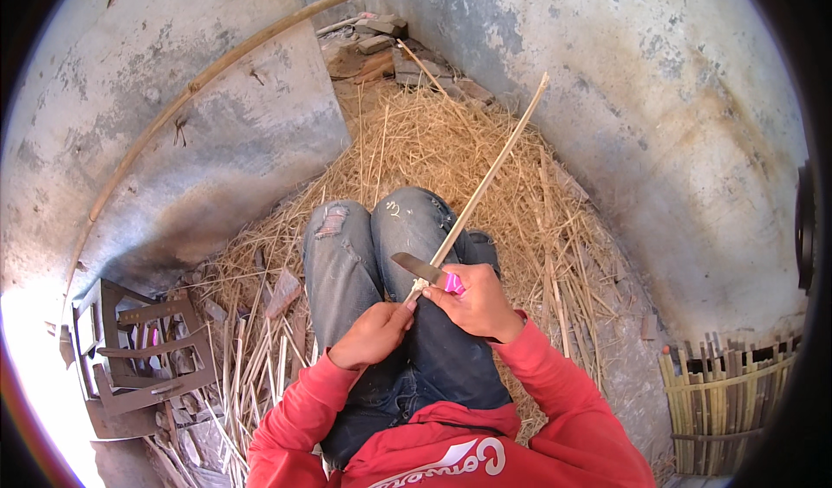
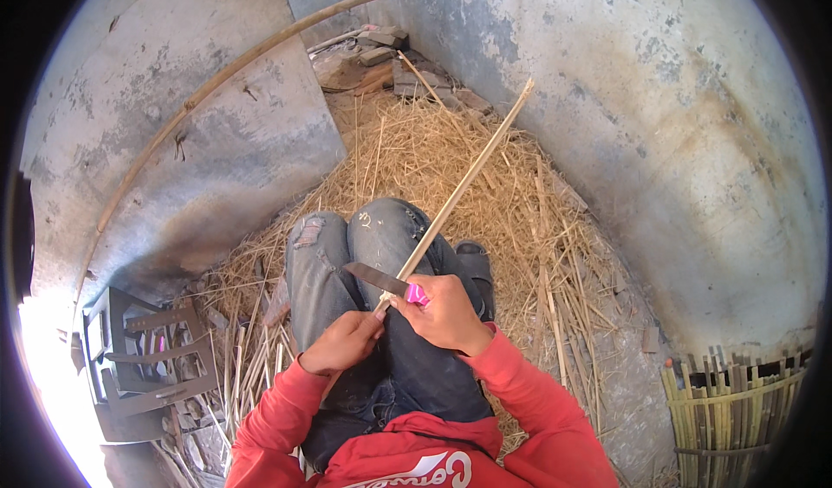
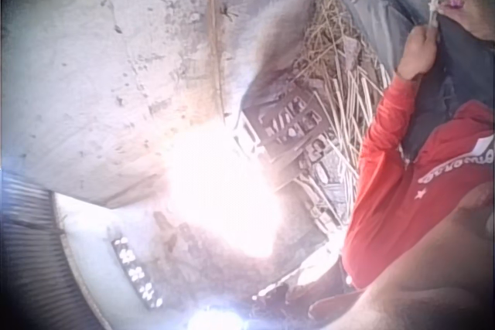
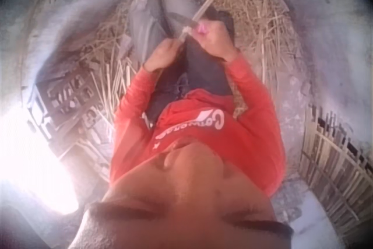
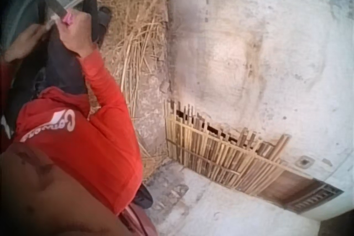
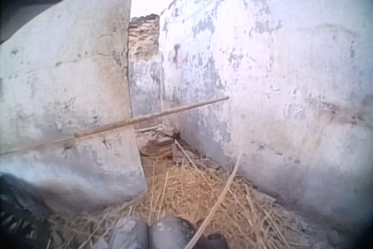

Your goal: The person peels a long thin stick using a pink-handled knife. They repeatedly slide the knife along the length of the wood to remove shavings while sitting on a straw-covered floor.

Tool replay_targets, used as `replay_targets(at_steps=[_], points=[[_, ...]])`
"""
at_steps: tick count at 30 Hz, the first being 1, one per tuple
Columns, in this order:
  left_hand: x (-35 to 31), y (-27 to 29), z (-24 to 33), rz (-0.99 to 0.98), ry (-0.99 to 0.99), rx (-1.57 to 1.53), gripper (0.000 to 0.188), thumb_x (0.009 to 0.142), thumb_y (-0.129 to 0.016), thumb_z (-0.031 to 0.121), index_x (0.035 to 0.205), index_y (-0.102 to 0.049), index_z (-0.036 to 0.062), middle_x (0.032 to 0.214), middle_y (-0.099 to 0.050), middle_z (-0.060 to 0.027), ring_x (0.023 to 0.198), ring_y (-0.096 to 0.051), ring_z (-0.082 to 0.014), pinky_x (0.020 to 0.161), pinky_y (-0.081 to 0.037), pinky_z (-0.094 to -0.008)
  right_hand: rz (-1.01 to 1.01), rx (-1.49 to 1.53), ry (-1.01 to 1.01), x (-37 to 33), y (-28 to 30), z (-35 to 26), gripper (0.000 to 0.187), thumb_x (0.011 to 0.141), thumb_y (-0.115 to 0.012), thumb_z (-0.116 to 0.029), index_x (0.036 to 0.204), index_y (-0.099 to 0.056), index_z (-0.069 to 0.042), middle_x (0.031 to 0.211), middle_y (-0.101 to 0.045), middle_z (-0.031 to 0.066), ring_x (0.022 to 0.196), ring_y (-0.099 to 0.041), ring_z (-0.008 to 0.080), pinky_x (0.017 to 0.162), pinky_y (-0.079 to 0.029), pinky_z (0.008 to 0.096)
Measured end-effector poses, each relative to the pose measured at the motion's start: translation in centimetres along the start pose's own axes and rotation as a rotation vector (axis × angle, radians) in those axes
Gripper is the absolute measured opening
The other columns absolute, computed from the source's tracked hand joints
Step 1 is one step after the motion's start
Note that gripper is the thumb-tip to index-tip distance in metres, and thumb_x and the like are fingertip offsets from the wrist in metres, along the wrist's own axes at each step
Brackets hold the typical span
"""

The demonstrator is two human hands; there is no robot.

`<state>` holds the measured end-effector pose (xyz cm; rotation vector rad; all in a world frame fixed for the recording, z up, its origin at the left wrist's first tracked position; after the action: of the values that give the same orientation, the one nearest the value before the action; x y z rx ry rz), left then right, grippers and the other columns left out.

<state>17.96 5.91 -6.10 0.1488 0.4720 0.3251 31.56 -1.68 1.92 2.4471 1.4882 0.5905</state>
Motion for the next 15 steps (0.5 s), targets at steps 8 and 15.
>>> replay_targets(at_steps=[8,15], points=[[-0.5,-0.2,-1.5,-0.125,0.181,-0.384,0.047,0.110,-0.040,0.044,0.078,-0.052,0.0111,0.057,-0.043,0.0042,0.048,-0.038,-0.0070,0.044,-0.028,-0.0252,0.118,0.245,-0.125,-3.1,2.6,0.6,0.019,0.087,-0.079,-0.016,0.083,-0.071,0.000,0.070,-0.068,0.0067,0.067,-0.062,0.0107,0.065,-0.051,0.0299],[-5.1,2.3,0.4,0.109,-0.161,0.237,0.049,0.109,-0.042,0.035,0.079,-0.056,-0.0007,0.061,-0.054,-0.0106,0.055,-0.052,-0.0248,0.056,-0.042,-0.0394,0.496,-0.305,-0.158,0.3,13.2,4.6,0.038,0.098,-0.068,-0.036,0.096,-0.068,0.002,0.072,-0.067,0.0105,0.063,-0.062,0.0213,0.060,-0.047,0.0375]])
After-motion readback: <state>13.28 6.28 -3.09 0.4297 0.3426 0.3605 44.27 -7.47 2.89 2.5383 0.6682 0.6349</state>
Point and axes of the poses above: each hand's wrist, its own x-axis towards the middle knuckle, its own y-axis out of the back of the hand, z = x × y, the point moved 9 cm from there along x, towards the middle knuckle
